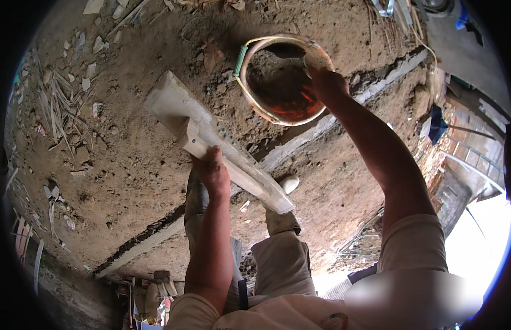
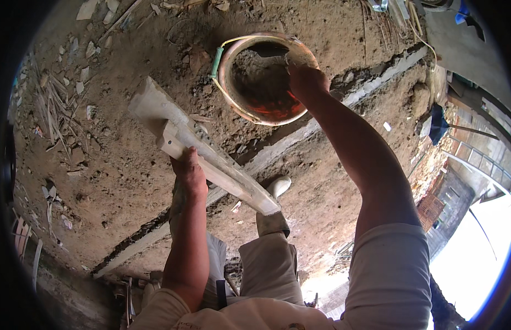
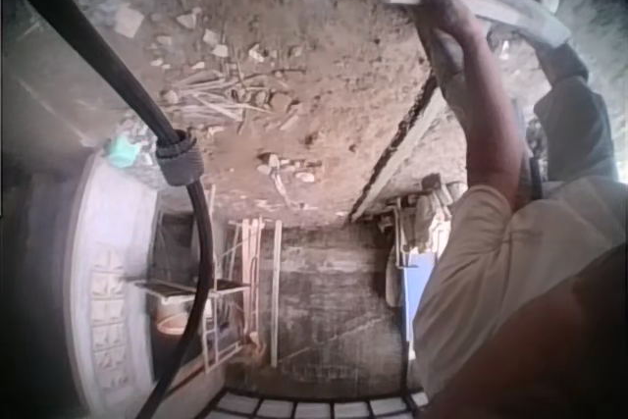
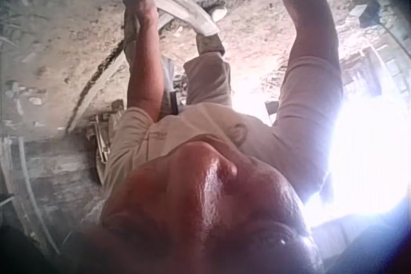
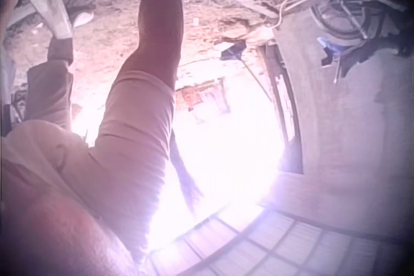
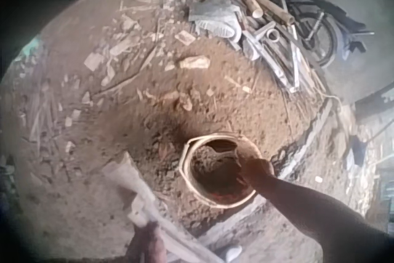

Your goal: The person scoops wet cement from a bucket with a trowel and spreads it into a narrow trench on the ground. They repeatedly smooth and level the cement using a straightedge and trowel, working along the trench to fill and flatten the surface.

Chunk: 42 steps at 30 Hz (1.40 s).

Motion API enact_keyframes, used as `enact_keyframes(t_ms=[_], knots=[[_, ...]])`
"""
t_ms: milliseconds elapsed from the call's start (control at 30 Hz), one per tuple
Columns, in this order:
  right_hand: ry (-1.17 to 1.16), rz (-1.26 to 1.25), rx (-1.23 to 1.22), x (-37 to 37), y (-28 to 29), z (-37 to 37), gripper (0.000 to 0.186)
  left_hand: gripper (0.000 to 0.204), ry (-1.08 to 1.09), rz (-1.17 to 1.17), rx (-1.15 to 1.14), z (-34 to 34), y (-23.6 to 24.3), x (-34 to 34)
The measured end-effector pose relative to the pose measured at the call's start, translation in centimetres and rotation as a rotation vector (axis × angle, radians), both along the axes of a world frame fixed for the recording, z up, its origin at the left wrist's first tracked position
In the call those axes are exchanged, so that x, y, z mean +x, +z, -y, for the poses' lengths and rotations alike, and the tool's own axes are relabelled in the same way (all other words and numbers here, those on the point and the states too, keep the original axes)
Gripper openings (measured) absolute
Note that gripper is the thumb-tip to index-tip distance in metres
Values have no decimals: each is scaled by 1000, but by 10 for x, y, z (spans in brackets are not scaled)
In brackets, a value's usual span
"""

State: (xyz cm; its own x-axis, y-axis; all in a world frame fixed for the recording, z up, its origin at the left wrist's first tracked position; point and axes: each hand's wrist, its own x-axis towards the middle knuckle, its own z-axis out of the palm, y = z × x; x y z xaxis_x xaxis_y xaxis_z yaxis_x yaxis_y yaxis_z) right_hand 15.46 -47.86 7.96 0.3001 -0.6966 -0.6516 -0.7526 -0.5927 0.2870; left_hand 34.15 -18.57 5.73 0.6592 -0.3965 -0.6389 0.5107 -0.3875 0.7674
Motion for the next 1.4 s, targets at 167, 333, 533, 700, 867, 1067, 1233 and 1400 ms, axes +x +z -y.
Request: enact_keyframes(t_ms=[167,333,533,700,867,1067,1233,1400], knots=[[-35,-67,218,-49,2,-50,35,64,3,-38,85,-11,0,12],[-541,269,351,-68,5,-47,43,61,12,19,106,-2,1,7],[-702,144,600,-50,-27,-28,57,59,-76,69,136,-1,-1,1],[73,61,268,-64,-28,-14,39,63,-78,70,110,-14,-3,3],[-68,87,209,-68,6,-14,39,66,-106,35,131,-5,-3,-8],[-88,3,298,-75,-26,-32,43,66,-107,51,169,-10,-9,-9],[-248,59,382,-64,-34,-33,51,64,-114,39,177,-14,-11,-8],[-222,373,543,-101,-69,-28,38,66,-144,54,128,-9,-16,-17]])
